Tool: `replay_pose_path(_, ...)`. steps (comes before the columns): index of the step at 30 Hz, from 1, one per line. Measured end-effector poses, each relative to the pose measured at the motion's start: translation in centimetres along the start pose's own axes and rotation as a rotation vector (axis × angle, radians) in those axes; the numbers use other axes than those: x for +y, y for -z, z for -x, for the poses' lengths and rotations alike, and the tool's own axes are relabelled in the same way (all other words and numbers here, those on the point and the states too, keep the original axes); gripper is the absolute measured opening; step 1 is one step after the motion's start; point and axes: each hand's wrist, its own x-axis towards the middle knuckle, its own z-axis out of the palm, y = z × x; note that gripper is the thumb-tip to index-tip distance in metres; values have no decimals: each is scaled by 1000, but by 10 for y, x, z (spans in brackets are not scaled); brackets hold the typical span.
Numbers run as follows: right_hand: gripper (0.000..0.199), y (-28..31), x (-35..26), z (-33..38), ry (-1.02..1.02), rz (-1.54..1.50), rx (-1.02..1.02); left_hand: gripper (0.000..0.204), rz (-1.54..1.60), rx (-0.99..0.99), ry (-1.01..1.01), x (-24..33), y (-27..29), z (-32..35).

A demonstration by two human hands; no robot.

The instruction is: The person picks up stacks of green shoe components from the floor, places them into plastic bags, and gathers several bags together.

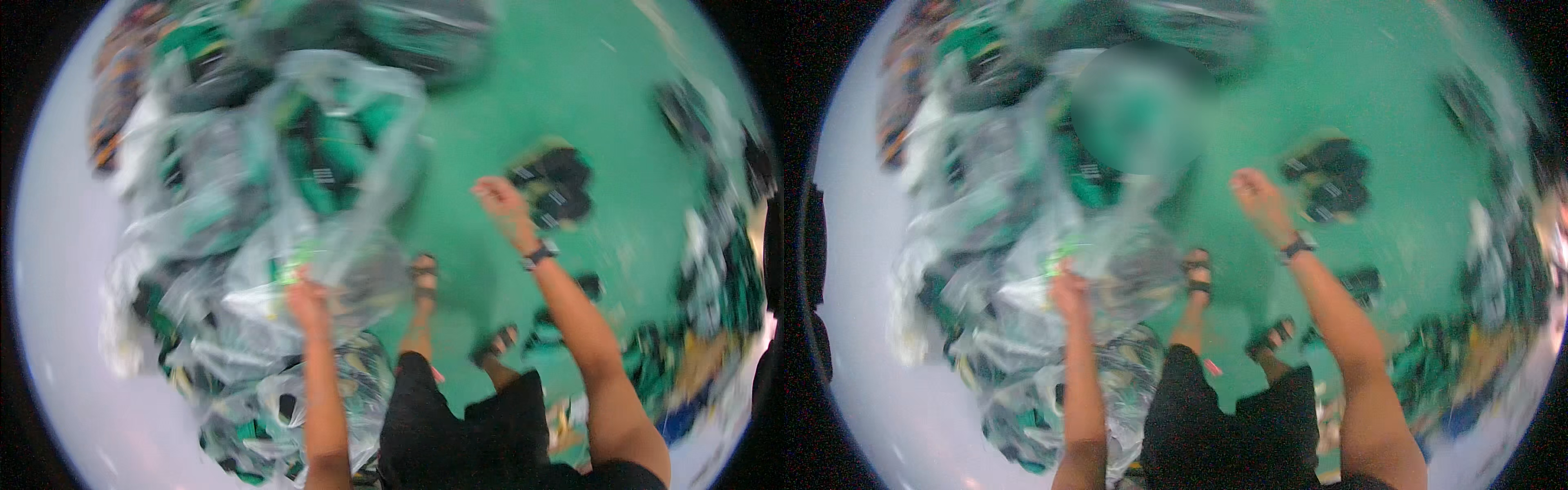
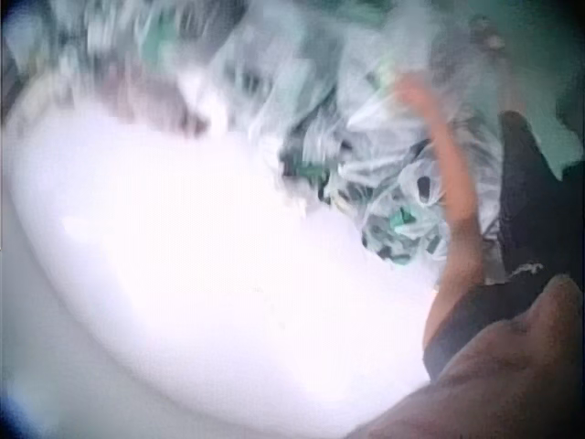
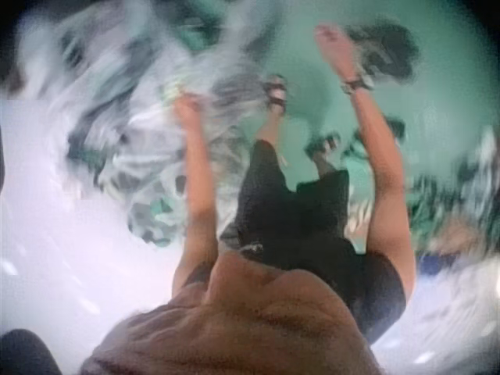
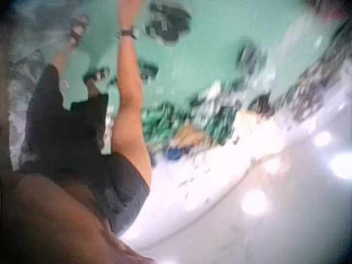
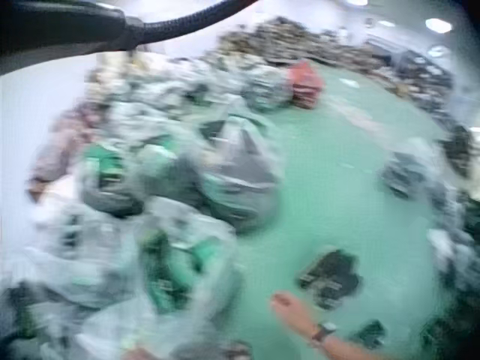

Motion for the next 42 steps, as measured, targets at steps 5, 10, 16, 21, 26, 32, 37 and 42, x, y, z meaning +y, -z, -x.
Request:
replay_pose_path(5,53,71,224,225,-585,381,-19,32,-1078,-56,-535,-19,70,-41)
replay_pose_path(10,70,126,348,403,-994,390,364,35,-1283,-267,-680,-10,71,-40)
replay_pose_path(16,59,188,496,405,-834,395,751,37,-1487,-395,-805,-51,50,-24)
replay_pose_path(21,95,222,557,296,-1109,-314,856,32,-1186,-355,-637,-78,46,-24)
replay_pose_path(26,112,204,583,253,-1588,384,877,30,-721,-193,-148,-78,13,-10)
replay_pose_path(32,75,161,558,317,-1034,464,583,28,-746,-230,-129,-99,3,-8)
replay_pose_path(37,93,140,496,353,-887,627,804,35,-1376,-480,-702,-98,34,-20)
replay_pose_path(42,121,169,547,414,-1385,648,998,41,-1304,-471,-381,-95,61,-50)
